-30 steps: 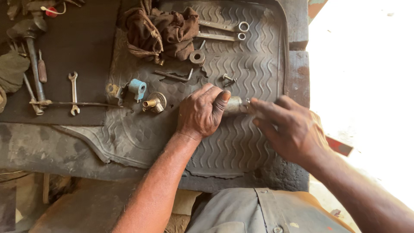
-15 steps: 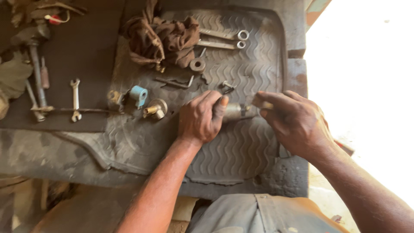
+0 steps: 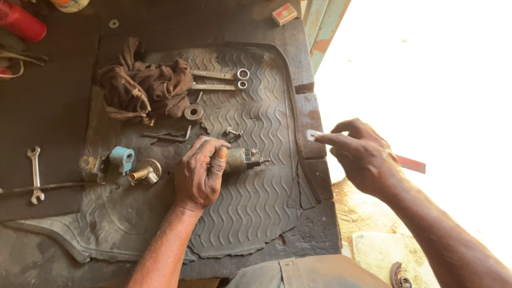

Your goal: The person disassembles a cylindrical mechanical component on a workbench, removes a bolt, and uses a flat metal bar to scrape the interior surface. They then wipe the part with a cloth and use a wrench to tighten a nut on a smaller attached piece.

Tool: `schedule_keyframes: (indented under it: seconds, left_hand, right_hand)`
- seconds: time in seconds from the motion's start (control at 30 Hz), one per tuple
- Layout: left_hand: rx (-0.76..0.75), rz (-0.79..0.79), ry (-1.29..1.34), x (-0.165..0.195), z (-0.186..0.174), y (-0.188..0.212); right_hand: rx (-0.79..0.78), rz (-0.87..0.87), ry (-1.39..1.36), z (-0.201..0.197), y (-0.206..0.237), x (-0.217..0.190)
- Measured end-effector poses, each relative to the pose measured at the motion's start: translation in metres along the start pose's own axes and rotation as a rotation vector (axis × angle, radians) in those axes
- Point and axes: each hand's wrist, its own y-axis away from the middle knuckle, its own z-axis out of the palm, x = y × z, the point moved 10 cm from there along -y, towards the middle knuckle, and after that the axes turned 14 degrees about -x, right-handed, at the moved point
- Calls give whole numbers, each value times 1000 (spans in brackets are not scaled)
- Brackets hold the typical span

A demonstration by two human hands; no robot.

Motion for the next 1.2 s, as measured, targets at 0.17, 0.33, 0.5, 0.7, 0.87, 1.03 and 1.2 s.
schedule_keyframes:
  seconds: [0.17, 0.33, 0.5, 0.7, 0.87, 1.03, 1.2]
  left_hand:
    - [1, 15, -14, 4, 2, 3]
    - [-12, -54, 3, -4, 7, 5]
    - [8, 3, -25, 10, 6, 9]
    - [42, 24, -35, 11, -3, 15]
    - [-23, 48, -11, 8, 12, 15]
    - [0, 48, -16, 8, 11, 21]
    - [18, 32, -17, 2, 6, 21]
  right_hand:
    - [-1, -70, 180, 12, 3, 9]
    - [47, -64, 132, 22, 32, 29]
    - [-167, 69, 216, 47, 43, 63]
    - [-193, 405, -152, 38, 69, 86]
    - [-166, 607, -298, 11, 67, 83]
    - [-172, 422, -356, 7, 37, 33]
    - [-283, 401, -151, 12, 27, 16]
